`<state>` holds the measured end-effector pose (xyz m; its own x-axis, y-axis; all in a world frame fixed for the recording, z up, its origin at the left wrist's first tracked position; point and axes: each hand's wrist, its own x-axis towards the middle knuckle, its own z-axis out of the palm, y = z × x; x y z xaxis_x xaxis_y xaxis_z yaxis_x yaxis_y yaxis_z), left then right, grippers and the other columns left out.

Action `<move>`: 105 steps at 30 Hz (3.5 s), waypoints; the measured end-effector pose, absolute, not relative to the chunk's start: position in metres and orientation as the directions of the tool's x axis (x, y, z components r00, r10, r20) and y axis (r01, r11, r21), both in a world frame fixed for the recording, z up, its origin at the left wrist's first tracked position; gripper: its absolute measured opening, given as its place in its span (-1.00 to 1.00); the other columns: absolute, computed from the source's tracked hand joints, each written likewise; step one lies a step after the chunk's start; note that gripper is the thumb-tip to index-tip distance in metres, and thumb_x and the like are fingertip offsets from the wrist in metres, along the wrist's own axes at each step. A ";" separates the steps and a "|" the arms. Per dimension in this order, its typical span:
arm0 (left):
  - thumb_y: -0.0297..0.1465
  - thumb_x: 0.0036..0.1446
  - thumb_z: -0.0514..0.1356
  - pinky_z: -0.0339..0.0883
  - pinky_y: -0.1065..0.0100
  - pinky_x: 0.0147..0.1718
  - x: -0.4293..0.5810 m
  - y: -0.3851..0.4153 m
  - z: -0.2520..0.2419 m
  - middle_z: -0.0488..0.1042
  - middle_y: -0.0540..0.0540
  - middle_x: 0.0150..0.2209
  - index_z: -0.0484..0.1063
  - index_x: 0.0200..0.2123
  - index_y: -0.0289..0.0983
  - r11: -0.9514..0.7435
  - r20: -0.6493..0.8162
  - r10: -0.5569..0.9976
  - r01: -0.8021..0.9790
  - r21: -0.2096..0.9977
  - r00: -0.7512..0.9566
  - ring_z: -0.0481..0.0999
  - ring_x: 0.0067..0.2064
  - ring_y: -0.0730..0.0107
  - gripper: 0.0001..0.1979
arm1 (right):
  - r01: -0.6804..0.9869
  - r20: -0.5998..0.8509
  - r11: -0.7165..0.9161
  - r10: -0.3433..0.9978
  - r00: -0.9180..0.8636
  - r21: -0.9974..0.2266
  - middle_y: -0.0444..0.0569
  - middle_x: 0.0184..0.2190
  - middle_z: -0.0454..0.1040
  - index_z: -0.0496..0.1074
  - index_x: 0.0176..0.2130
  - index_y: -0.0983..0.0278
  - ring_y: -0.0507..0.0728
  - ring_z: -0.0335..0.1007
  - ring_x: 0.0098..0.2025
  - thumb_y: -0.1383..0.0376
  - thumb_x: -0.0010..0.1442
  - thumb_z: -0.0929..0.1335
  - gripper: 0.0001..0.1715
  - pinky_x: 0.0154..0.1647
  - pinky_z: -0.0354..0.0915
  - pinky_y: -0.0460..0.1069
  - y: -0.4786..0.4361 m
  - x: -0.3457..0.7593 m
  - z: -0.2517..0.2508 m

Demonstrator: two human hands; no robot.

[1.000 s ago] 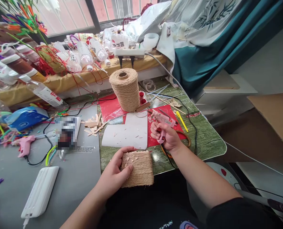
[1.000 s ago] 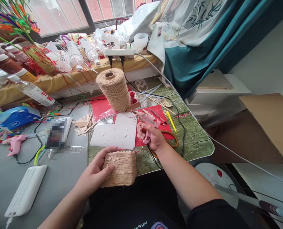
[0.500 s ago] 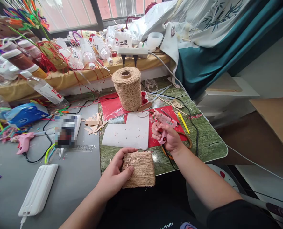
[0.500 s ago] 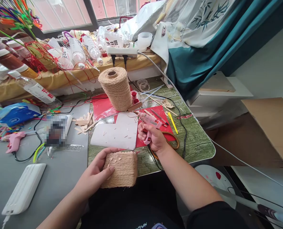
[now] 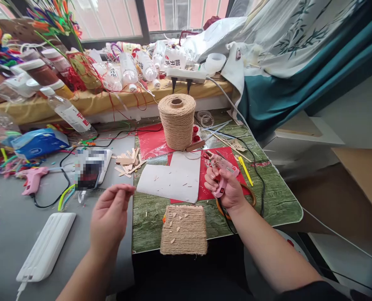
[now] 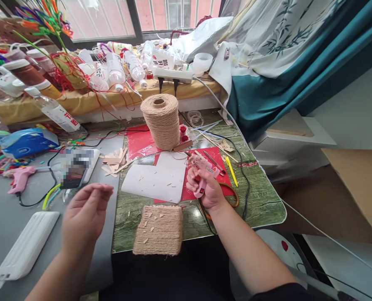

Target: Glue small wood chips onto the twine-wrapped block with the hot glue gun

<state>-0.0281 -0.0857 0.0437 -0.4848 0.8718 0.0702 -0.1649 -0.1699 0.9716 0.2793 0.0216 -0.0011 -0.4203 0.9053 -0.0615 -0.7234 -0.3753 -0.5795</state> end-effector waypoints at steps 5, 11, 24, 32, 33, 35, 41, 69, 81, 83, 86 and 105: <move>-0.32 0.25 0.35 0.52 0.32 -0.02 -0.051 -0.040 0.059 0.62 -0.03 -0.23 0.61 -0.18 -0.18 -0.295 0.241 0.810 -0.017 0.955 -0.534 0.61 -0.17 0.42 -0.90 | -0.698 -0.090 -0.399 0.896 -0.436 -0.594 -0.15 -0.40 0.21 0.40 -0.38 0.26 -0.03 -0.07 -0.51 0.20 0.20 0.48 -0.75 -0.57 0.11 -0.15 0.023 0.277 -0.002; -0.30 0.26 0.32 0.51 0.20 -0.04 -0.061 -0.001 0.019 0.71 -0.10 -0.20 0.68 -0.17 -0.18 -0.249 0.450 0.854 0.553 0.795 -0.262 0.67 -0.16 0.26 -0.85 | -0.660 -0.141 -0.392 0.905 -0.401 -0.641 -0.16 -0.41 0.21 0.38 -0.40 0.23 -0.02 -0.08 -0.52 0.21 0.15 0.50 -0.74 -0.59 0.12 -0.13 0.025 0.274 -0.002; -0.47 0.32 0.10 0.45 0.17 -0.08 -0.091 -0.005 0.014 0.62 -0.14 -0.12 0.59 -0.07 -0.19 -0.423 0.104 0.890 0.718 0.553 0.444 0.58 -0.08 0.17 -0.72 | -0.575 -0.217 -0.389 0.913 -0.345 -0.720 -0.17 -0.41 0.18 0.35 -0.39 0.21 -0.01 -0.13 -0.53 0.18 0.12 0.51 -0.70 -0.60 0.04 -0.10 0.027 0.262 -0.003; -0.31 0.38 0.15 0.38 0.09 -0.02 -0.066 -0.005 0.005 0.59 -0.16 -0.08 0.57 -0.01 -0.16 -0.521 0.171 0.842 0.691 0.501 0.511 0.51 -0.02 0.09 -0.77 | -0.593 -0.202 -0.399 0.906 -0.372 -0.699 -0.16 -0.41 0.21 0.36 -0.38 0.23 -0.02 -0.12 -0.53 0.17 0.15 0.48 -0.72 -0.60 0.03 -0.12 0.030 0.263 -0.006; -0.32 0.38 0.15 0.38 0.09 -0.02 -0.064 -0.004 0.004 0.59 -0.16 -0.08 0.57 -0.01 -0.15 -0.529 0.180 0.838 0.687 0.498 0.515 0.50 -0.03 0.10 -0.77 | -0.601 -0.202 -0.402 0.906 -0.373 -0.691 -0.16 -0.40 0.21 0.35 -0.38 0.23 -0.02 -0.12 -0.53 0.17 0.15 0.49 -0.71 -0.60 0.04 -0.12 0.031 0.264 -0.006; -0.34 0.37 0.15 0.37 0.10 -0.04 -0.060 -0.004 0.004 0.60 -0.15 -0.10 0.58 -0.04 -0.13 -0.538 0.218 0.837 0.680 0.498 0.502 0.50 -0.06 0.11 -0.78 | -0.622 -0.198 -0.407 0.904 -0.379 -0.669 -0.17 -0.41 0.20 0.33 -0.39 0.23 -0.03 -0.14 -0.54 0.16 0.13 0.50 -0.69 -0.61 0.04 -0.12 0.031 0.266 -0.005; -0.46 0.36 0.08 0.34 0.07 -0.04 -0.026 0.001 0.015 0.61 -0.17 -0.06 0.55 -0.01 -0.17 -0.561 0.237 0.828 0.728 0.395 0.509 0.51 -0.04 0.07 -0.72 | -0.713 -0.136 -0.398 0.908 -0.396 -0.578 -0.20 -0.43 0.18 0.28 -0.39 0.22 -0.04 -0.21 -0.55 0.11 0.11 0.51 -0.61 -0.63 0.01 -0.14 0.029 0.276 -0.001; -0.37 0.33 0.11 0.34 0.28 -0.29 -0.001 0.022 0.013 0.47 -0.06 -0.34 0.35 -0.26 -0.18 -0.488 0.287 0.873 0.709 0.508 0.395 0.47 -0.30 0.25 -0.93 | -0.792 -0.085 -0.401 0.908 -0.410 -0.462 -0.16 -0.44 0.22 0.30 -0.41 0.23 -0.02 -0.15 -0.56 0.06 0.15 0.45 -0.64 -0.63 0.06 -0.11 0.032 0.281 0.001; -0.36 0.39 0.12 0.39 0.24 -0.23 -0.008 0.036 0.002 0.59 -0.12 -0.29 0.55 -0.16 -0.15 -0.704 0.221 0.694 0.582 0.407 0.685 0.53 -0.25 0.22 -0.81 | -0.704 -0.154 -0.380 0.919 -0.364 -0.600 -0.13 -0.36 0.37 0.44 -0.36 0.28 -0.07 0.01 -0.56 0.17 0.17 0.48 -0.75 -0.58 0.14 -0.13 0.031 0.273 -0.005; -0.36 0.39 0.11 0.39 0.25 -0.26 -0.007 0.034 0.003 0.59 -0.11 -0.31 0.57 -0.16 -0.15 -0.732 0.229 0.664 0.557 0.392 0.712 0.51 -0.27 0.24 -0.80 | -0.635 -0.205 -0.356 0.931 -0.301 -0.685 -0.14 -0.41 0.39 0.46 -0.37 0.28 -0.07 0.07 -0.56 0.17 0.14 0.50 -0.75 -0.57 0.17 -0.13 0.027 0.269 -0.003; -0.35 0.40 0.11 0.38 0.25 -0.26 -0.008 0.033 0.002 0.59 -0.10 -0.31 0.57 -0.17 -0.16 -0.741 0.235 0.659 0.564 0.365 0.715 0.50 -0.27 0.24 -0.80 | -0.482 -0.285 -0.318 0.948 -0.142 -0.817 -0.17 -0.57 0.35 0.48 -0.39 0.29 -0.03 0.16 -0.58 0.16 0.09 0.53 -0.72 -0.59 0.16 -0.12 0.021 0.271 0.004; -0.41 0.36 0.15 0.42 0.26 -0.09 -0.020 0.035 -0.005 0.58 -0.09 -0.14 0.47 -0.05 -0.15 -0.710 0.323 0.698 0.559 0.428 0.639 0.54 -0.09 0.23 -0.85 | 0.413 0.051 -0.113 0.929 0.365 -0.904 0.01 -0.35 0.64 0.60 0.03 0.27 0.15 0.44 -0.41 0.07 0.13 0.46 -0.47 -0.44 0.37 -0.01 0.021 0.462 -0.010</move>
